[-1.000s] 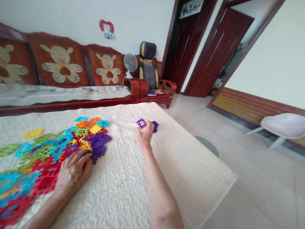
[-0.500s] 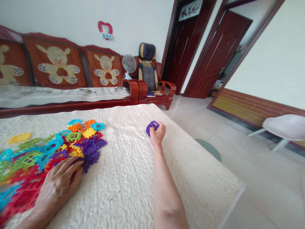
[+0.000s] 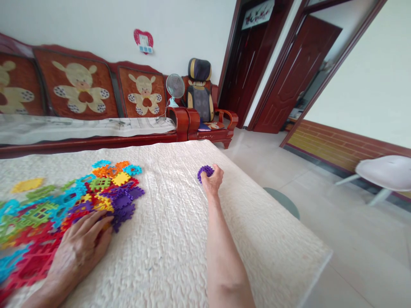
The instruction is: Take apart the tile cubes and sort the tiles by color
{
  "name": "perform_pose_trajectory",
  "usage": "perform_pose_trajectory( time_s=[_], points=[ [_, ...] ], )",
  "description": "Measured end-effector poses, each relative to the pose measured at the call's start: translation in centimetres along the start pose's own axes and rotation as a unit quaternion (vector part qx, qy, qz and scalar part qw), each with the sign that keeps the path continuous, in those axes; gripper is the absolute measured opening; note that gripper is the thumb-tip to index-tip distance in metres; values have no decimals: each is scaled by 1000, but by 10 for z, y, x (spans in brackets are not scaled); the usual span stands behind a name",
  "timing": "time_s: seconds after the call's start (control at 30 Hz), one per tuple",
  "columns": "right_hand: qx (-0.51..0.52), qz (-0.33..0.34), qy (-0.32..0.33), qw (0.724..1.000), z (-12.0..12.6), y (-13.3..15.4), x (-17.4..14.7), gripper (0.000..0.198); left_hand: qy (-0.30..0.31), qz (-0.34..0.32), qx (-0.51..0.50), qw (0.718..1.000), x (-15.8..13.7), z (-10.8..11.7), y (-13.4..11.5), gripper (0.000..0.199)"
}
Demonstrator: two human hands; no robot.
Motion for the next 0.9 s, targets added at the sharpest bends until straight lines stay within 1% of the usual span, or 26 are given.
perform_pose_trajectory(
  time_s=[0.07, 0.23, 0.57, 0.73, 0.9],
  points=[
    [6, -2, 4, 1000, -1, -2, -1, 62, 1, 2, -2, 1000, 0, 0, 0, 26],
    [15, -31, 33, 999, -4, -4, -5, 72, 3, 4, 3, 1000, 0, 0, 1, 28],
    [-6, -35, 65, 997, -3, 4, -10, 87, -1, -2, 2, 1000, 1, 1, 0, 26],
    [-9, -33, 71, 997, -4, 4, -11, 87, 4, 2, -1, 1000, 1, 1, -1, 25],
    [-8, -30, 56, 998, -7, -1, -12, 85, 5, -1, 3, 1000, 1, 2, -1, 26]
  ],
)
Point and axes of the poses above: each hand's wrist, its own x-axis towards the middle knuckle, its own z-axis out of the back of the hand, y = z × x, the point moved 2 cm from there along x, towards the middle knuckle, and after that the axes turned 7 degrees about z, right-handed, at the moved point
